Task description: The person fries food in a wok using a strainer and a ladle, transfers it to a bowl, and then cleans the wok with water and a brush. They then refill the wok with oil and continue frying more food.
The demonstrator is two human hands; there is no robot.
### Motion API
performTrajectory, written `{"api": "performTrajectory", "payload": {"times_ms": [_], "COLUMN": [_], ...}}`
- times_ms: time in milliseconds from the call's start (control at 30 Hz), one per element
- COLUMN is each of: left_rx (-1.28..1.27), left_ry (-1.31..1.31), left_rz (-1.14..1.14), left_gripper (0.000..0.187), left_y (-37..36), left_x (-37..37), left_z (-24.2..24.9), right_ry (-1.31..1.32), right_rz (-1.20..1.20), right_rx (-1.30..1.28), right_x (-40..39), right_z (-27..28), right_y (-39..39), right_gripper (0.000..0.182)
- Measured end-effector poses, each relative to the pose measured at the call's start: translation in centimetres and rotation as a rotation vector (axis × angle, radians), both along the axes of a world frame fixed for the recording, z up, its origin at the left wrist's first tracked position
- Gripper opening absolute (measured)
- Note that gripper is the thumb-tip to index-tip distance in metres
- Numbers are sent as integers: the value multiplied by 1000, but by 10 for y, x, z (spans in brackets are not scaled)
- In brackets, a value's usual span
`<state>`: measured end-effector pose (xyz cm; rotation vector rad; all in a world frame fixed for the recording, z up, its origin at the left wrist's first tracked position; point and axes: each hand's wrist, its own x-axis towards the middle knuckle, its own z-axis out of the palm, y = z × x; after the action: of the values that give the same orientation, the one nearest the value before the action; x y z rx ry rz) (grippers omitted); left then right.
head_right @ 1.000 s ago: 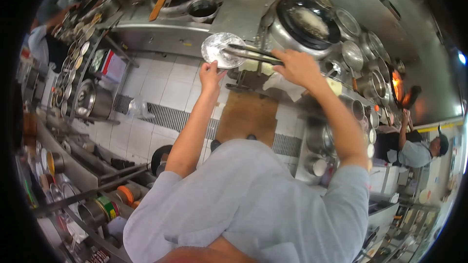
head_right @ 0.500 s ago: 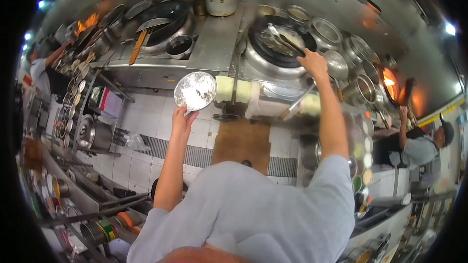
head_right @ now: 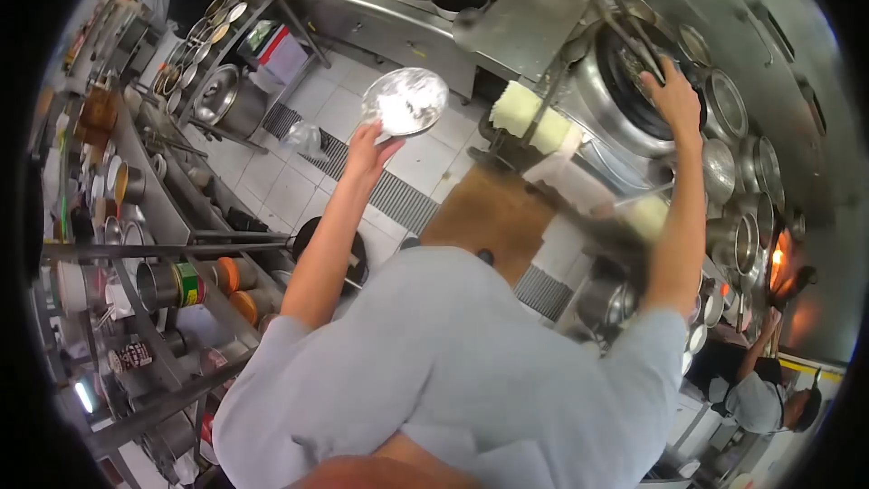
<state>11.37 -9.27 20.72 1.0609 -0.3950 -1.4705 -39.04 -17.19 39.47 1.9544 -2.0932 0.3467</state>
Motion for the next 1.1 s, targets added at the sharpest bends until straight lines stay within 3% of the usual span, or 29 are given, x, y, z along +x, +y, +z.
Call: {"api": "performTrajectory", "payload": {"times_ms": [67, 200, 267, 400, 533, 600, 667, 733, 800, 933, 1100], "left_rx": [-43, -226, -360, -526, -305, -187, -104, -78, -55, -10, 28], "left_ry": [28, -216, -426, -586, -283, -70, 19, 129, 122, 35, -37], "left_rz": [-47, -8, 66, 90, 37, -45, -120, -164, -183, -158, -112], "left_gripper": [14, 22, 26, 25, 20, 16, 13, 12, 13, 12, 15], "left_y": [-14, -39, -41, -54, -59, -74, -73, -67, -59, -38, -19], "left_x": [5, -8, -15, -14, -14, -16, -21, -24, -21, -11, -20], "left_z": [-4, -1, 11, 4, -1, -25, -18, -12, -15, -17, -5], "right_ry": [-34, 14, 125, 232, 123, 28, -81, -228, -218, -111, 117], "right_rz": [206, 458, 419, 359, 367, 387, 356, 177, 55, -372, -435], "right_rx": [160, 389, 391, 372, 366, 269, 245, 350, 187, 219, 429], "right_x": [57, 175, 216, 247, 248, 231, 202, 180, 131, 42, -90], "right_z": [15, -2, 2, 3, 4, -4, -22, -8, -10, 22, -43], "right_y": [22, 54, 65, 69, 70, 76, 72, 69, 62, 59, -19], "right_gripper": [55, 52, 48, 44, 42, 40, 43, 46, 47, 46, 43]}}
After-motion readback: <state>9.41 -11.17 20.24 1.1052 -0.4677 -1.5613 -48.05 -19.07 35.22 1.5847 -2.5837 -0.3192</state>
